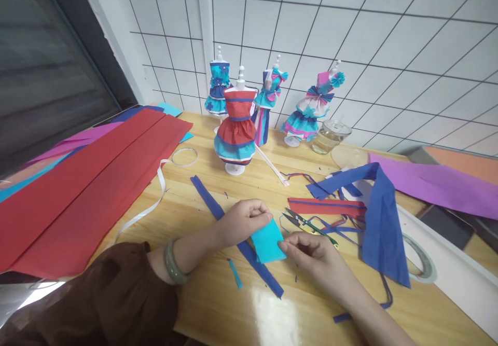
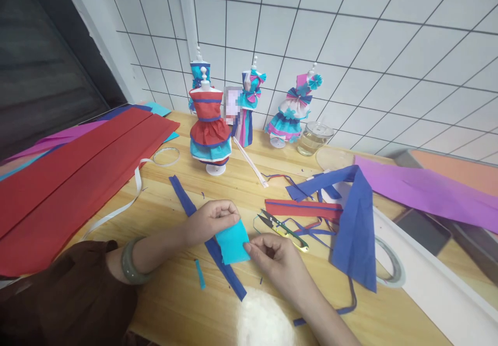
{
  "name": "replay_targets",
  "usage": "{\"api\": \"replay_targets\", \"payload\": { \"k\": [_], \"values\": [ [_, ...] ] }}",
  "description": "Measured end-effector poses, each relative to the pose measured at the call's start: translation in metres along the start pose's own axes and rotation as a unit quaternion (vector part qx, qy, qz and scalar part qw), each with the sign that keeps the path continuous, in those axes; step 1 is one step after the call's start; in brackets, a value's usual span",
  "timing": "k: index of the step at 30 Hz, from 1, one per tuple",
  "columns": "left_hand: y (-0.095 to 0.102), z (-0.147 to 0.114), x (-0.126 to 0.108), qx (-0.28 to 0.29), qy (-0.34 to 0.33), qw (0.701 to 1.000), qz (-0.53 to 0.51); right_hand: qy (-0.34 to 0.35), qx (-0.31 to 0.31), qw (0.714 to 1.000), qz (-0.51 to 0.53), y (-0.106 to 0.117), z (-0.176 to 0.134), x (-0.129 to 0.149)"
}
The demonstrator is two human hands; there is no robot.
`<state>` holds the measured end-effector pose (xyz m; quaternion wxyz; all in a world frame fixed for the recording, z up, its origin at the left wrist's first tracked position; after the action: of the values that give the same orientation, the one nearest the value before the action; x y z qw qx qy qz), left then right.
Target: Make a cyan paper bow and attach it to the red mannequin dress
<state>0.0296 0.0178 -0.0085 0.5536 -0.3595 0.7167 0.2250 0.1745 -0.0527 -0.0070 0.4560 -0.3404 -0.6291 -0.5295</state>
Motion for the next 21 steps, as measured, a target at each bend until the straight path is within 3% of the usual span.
{"api": "replay_targets", "payload": {
  "k": [6,17,19,21],
  "values": [
    [0.004,0.003,0.000,0.008,-0.004,1.000,0.000,-0.009,0.012,1.000,-0.009,0.003,-0.001,-0.001],
    [0.003,-0.004,-0.006,-0.011,-0.063,0.995,0.072,-0.060,0.103,0.992,0.028,0.004,-0.007,0.003],
    [0.004,-0.004,-0.007,-0.013,-0.069,0.995,0.070,-0.051,0.096,0.994,0.032,0.006,-0.006,0.007],
    [0.003,-0.005,-0.007,-0.009,-0.072,0.995,0.066,-0.043,0.048,0.997,0.040,0.008,-0.003,0.009]
  ]
}}
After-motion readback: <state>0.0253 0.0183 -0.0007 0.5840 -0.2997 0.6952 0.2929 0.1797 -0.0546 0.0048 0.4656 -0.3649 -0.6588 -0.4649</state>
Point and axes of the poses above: each hand's wrist, its own z-axis towards the middle knuckle, its own y-axis out of the back of the hand, x = y × z, the point moved 3 cm from there along z, towards the middle knuckle, and after that the axes turned 9 degrees about y, right-handed, at the moved point
